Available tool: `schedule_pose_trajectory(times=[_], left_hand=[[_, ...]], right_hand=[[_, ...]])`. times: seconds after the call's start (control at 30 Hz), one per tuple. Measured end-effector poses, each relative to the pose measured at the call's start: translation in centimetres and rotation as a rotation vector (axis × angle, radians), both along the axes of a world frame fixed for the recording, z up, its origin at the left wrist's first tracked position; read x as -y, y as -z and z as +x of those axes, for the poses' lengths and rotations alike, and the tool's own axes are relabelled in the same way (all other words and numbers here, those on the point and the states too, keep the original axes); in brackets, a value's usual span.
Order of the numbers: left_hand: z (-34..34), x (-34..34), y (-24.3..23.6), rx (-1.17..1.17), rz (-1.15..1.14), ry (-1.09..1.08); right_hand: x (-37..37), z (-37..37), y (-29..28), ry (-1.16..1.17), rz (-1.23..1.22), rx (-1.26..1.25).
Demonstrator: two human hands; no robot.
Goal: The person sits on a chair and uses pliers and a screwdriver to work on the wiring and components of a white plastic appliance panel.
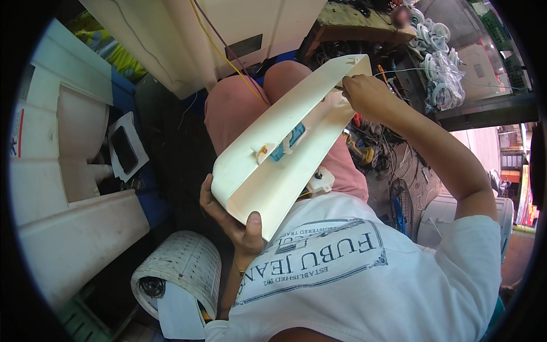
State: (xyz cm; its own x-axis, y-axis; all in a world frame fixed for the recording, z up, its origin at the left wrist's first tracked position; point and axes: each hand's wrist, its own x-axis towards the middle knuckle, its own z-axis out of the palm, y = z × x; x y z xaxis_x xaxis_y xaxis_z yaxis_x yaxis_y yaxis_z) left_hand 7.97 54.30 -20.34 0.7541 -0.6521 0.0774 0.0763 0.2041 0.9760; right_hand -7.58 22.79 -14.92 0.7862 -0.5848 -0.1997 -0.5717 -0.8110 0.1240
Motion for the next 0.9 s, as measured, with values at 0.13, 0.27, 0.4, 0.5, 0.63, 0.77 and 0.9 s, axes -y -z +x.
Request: schedule_pose_trajectory(times=[0.13,0.27,0.4,0.5,0.63,0.77,0.9], left_hand=[[0.0,0.2,-0.1,-0.012,-0.012,0.016],[0.2,0.1,-0.3,0.008,0.0,0.016],[0.1,0.2,-0.1,0.058,0.011,0.018],[0.3,0.5,0.1,0.066,-0.005,0.028],[0.6,0.6,0.4,0.067,0.004,0.029],[1.2,0.6,0.3,0.046,0.003,0.033],[1.2,0.9,0.5,0.071,-0.045,0.021]], right_hand=[[0.3,0.2,0.2,0.052,0.036,-0.007],[0.4,0.1,0.2,-0.036,0.03,0.025],[1.5,-0.2,0.5,-0.177,0.091,0.004],[2.8,-0.4,0.6,-0.268,0.171,-0.056],[3.5,0.1,0.6,-0.264,0.21,-0.074],[2.4,1.4,0.3,-0.048,0.304,-0.133],[2.9,0.6,1.7,0.03,0.404,0.098]])
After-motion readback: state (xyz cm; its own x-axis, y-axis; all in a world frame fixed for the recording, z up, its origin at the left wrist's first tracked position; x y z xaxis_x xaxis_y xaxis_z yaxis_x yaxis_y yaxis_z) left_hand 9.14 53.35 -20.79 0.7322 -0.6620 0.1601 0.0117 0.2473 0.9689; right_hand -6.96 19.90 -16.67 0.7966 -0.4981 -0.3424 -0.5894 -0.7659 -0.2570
